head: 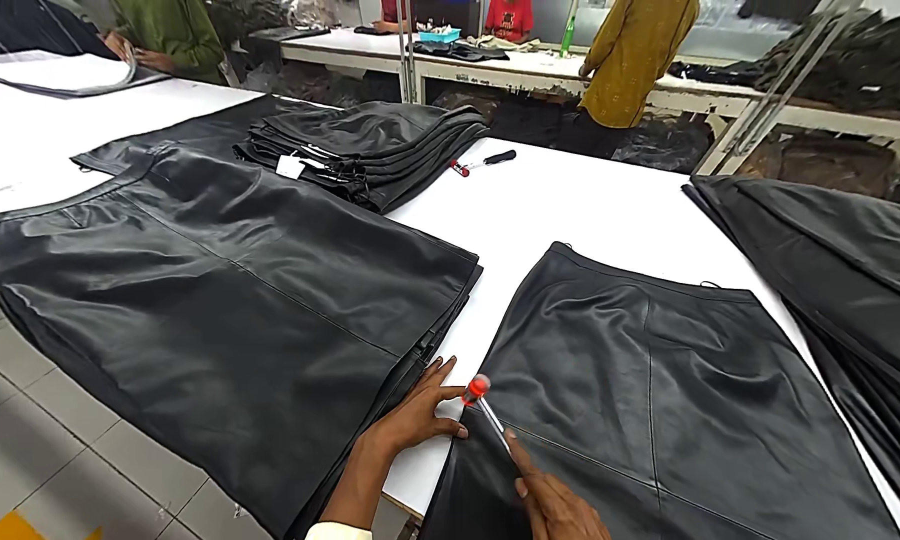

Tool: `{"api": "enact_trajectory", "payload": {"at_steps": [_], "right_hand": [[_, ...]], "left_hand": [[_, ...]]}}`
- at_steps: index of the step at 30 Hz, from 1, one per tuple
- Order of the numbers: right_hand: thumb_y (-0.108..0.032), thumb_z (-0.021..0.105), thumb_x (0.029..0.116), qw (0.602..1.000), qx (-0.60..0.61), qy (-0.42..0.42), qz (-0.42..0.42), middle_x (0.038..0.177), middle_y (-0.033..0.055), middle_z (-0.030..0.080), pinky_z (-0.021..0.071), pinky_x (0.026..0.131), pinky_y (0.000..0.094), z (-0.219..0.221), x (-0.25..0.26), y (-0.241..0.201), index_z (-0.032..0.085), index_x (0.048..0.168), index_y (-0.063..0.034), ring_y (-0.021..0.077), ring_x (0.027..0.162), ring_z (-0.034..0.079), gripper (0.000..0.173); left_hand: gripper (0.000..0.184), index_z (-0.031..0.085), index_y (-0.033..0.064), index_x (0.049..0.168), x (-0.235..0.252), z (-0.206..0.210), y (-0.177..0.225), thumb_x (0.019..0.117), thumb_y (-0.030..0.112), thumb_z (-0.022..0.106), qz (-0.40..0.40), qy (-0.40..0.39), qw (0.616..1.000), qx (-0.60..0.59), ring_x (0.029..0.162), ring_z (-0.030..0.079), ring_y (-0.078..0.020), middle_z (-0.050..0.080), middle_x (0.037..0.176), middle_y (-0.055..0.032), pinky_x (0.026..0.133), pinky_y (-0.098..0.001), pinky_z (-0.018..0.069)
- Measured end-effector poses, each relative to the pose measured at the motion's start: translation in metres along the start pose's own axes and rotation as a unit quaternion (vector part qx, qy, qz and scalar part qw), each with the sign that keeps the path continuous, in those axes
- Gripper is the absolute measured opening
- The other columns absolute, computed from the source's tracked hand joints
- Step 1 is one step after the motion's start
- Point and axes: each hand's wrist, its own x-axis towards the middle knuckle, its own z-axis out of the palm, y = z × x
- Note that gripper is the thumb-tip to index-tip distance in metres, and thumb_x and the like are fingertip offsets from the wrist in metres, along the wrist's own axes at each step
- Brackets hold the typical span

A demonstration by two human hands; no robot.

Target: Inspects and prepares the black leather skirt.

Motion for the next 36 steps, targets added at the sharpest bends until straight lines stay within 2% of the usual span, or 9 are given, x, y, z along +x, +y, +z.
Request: {"api": "enact_trajectory", "payload": {"at_steps": [3, 6, 11, 15, 19, 24, 27, 30, 36], "right_hand": [[-0.017, 0.043, 0.1066, 0.994, 0.017, 0.105, -0.027, 0.084, 0.0141, 0.067, 0.0516, 0.049, 0.0421, 0.005, -0.007, -0.007, 0.049, 0.153, -0.0096, 0.0254, 0.057, 0.062, 0.047], [-0.026, 0.038, 0.108, 0.999, -0.038, -0.024, 0.024, 0.083, 0.0124, 0.07, 0.0545, 0.059, 0.0504, 0.012, -0.002, 0.004, 0.038, 0.16, -0.0286, 0.0316, 0.066, 0.067, 0.052], [-0.019, 0.042, 0.1077, 0.994, 0.031, 0.1, -0.021, 0.085, 0.0129, 0.069, 0.0532, 0.052, 0.043, 0.002, -0.006, -0.005, 0.047, 0.155, -0.0105, 0.0252, 0.059, 0.063, 0.048], [-0.028, 0.036, 0.109, 0.998, -0.011, -0.046, 0.031, 0.09, 0.0136, 0.072, 0.056, 0.066, 0.0527, 0.01, 0.0, 0.006, 0.033, 0.162, -0.0275, 0.0333, 0.073, 0.07, 0.053], [-0.022, 0.039, 0.1081, 0.997, 0.018, 0.072, -0.019, 0.085, 0.0121, 0.068, 0.0537, 0.052, 0.044, 0.006, -0.003, -0.007, 0.043, 0.157, -0.0157, 0.0259, 0.059, 0.063, 0.05], [-0.027, 0.036, 0.1091, 0.999, 0.016, -0.033, 0.035, 0.087, 0.014, 0.072, 0.056, 0.066, 0.053, 0.008, 0.007, 0.007, 0.034, 0.162, -0.0245, 0.0334, 0.07, 0.069, 0.053], [-0.022, 0.038, 0.1079, 0.998, 0.021, 0.055, -0.006, 0.084, 0.0122, 0.069, 0.0545, 0.056, 0.0466, 0.01, -0.002, 0.0, 0.042, 0.158, -0.0162, 0.0283, 0.062, 0.065, 0.05], [-0.028, 0.035, 0.1087, 0.998, -0.042, -0.033, 0.029, 0.086, 0.012, 0.07, 0.0551, 0.061, 0.0496, 0.018, -0.003, 0.001, 0.034, 0.161, -0.0314, 0.0313, 0.069, 0.068, 0.053], [-0.02, 0.042, 0.1053, 0.998, -0.058, 0.019, -0.001, 0.083, 0.0135, 0.067, 0.0522, 0.051, 0.0454, 0.018, -0.016, -0.006, 0.04, 0.159, -0.0265, 0.0292, 0.059, 0.064, 0.054]], "left_hand": [[0.06, 0.065, 0.0274, 0.141, -0.002, 0.001, -0.002, 0.0849, 0.041, 0.082, 0.001, 0.0, 1.0, 0.009, 0.16, 0.005, -0.0284, 0.02, 0.171, -0.0124, 0.128, -0.0479, 0.0143], [0.057, 0.068, 0.0262, 0.137, -0.002, 0.003, -0.003, 0.0843, 0.041, 0.083, -0.001, 0.004, 1.0, 0.004, 0.16, 0.005, -0.0272, 0.02, 0.171, -0.0104, 0.128, -0.0471, 0.0163], [0.061, 0.065, 0.0273, 0.14, 0.0, 0.001, -0.003, 0.0844, 0.043, 0.082, 0.004, 0.004, 1.0, 0.007, 0.16, 0.006, -0.0294, 0.021, 0.171, -0.0127, 0.128, -0.0498, 0.0142], [0.059, 0.068, 0.0221, 0.136, 0.001, 0.002, -0.001, 0.083, 0.042, 0.084, -0.001, 0.002, 1.0, 0.009, 0.16, 0.006, -0.0285, 0.022, 0.171, -0.0124, 0.128, -0.0484, 0.015], [0.061, 0.066, 0.0247, 0.139, 0.001, -0.001, -0.001, 0.0832, 0.041, 0.084, -0.001, 0.0, 1.0, 0.008, 0.16, 0.007, -0.0288, 0.022, 0.17, -0.013, 0.128, -0.0483, 0.0148], [0.063, 0.065, 0.0234, 0.14, 0.003, -0.001, 0.0, 0.0834, 0.046, 0.083, -0.007, -0.013, 1.0, 0.023, 0.16, 0.004, -0.0278, 0.018, 0.172, -0.0121, 0.129, -0.0478, 0.0128], [0.066, 0.064, 0.025, 0.142, 0.0, -0.002, 0.001, 0.0823, 0.045, 0.084, -0.009, -0.015, 1.0, 0.016, 0.16, 0.004, -0.028, 0.018, 0.172, -0.012, 0.128, -0.0488, 0.0117], [0.063, 0.067, 0.0218, 0.137, 0.0, 0.002, 0.0, 0.08, 0.042, 0.086, -0.01, -0.008, 1.0, 0.011, 0.16, 0.005, -0.0275, 0.019, 0.171, -0.0115, 0.128, -0.048, 0.0129], [0.065, 0.066, 0.0264, 0.139, 0.001, 0.0, -0.002, 0.0796, 0.043, 0.087, -0.005, -0.011, 1.0, 0.013, 0.16, 0.005, -0.0275, 0.018, 0.172, -0.0108, 0.128, -0.0484, 0.0124]]}}
